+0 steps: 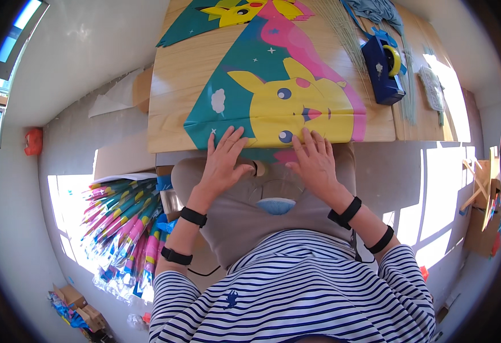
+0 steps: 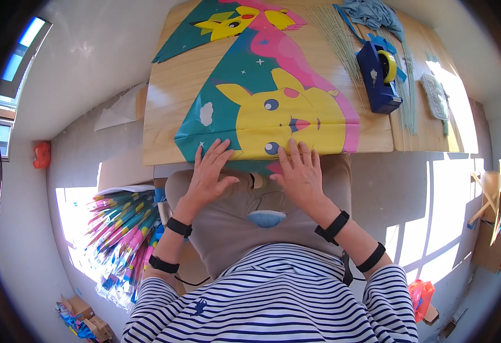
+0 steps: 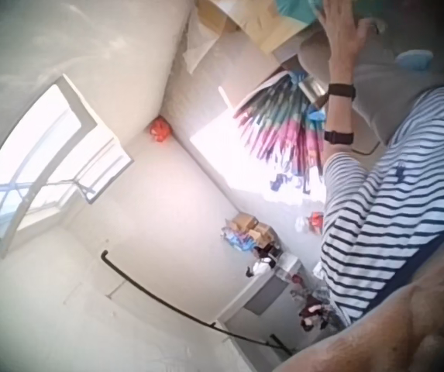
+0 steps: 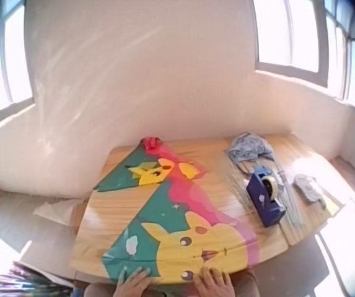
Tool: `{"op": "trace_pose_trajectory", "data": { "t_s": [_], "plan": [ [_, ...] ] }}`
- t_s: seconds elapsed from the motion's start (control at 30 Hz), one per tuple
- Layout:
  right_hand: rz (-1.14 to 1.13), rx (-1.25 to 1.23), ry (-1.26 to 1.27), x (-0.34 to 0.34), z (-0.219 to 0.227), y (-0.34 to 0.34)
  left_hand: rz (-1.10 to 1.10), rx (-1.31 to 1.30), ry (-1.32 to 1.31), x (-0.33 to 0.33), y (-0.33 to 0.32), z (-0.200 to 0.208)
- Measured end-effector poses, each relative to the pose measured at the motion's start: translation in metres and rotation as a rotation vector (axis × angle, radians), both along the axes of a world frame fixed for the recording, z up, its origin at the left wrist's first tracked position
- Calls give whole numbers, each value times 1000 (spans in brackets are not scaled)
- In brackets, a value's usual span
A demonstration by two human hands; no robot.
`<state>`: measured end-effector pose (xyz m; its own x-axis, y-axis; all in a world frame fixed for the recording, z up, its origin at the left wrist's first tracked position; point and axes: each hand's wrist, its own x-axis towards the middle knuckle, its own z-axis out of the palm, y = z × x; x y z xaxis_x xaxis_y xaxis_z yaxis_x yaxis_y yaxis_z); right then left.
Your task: The person is assembling colorful paper kites and placing them in plastic sleeves.
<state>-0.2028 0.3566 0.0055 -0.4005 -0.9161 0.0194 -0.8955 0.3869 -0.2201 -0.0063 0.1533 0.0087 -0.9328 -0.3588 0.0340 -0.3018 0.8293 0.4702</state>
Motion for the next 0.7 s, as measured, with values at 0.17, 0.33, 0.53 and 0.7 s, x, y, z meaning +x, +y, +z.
{"op": "trace_pose_trajectory", "data": {
  "t_s": [0.17, 0.33, 0.53, 0.7],
  "plan": [
    [71, -142, 47, 6, 2, -40, 87, -67, 123, -14, 3, -16],
    [153, -193, 44, 6, -29, -77, 89, -174, 123, -30, 4, -29],
    [194, -140, 5, 8, -27, -74, 237, -173, 97, 1, -23, -31],
    [201, -155, 6, 7, -26, -72, 467, -159, 31, 54, -74, -29]
  ]
}}
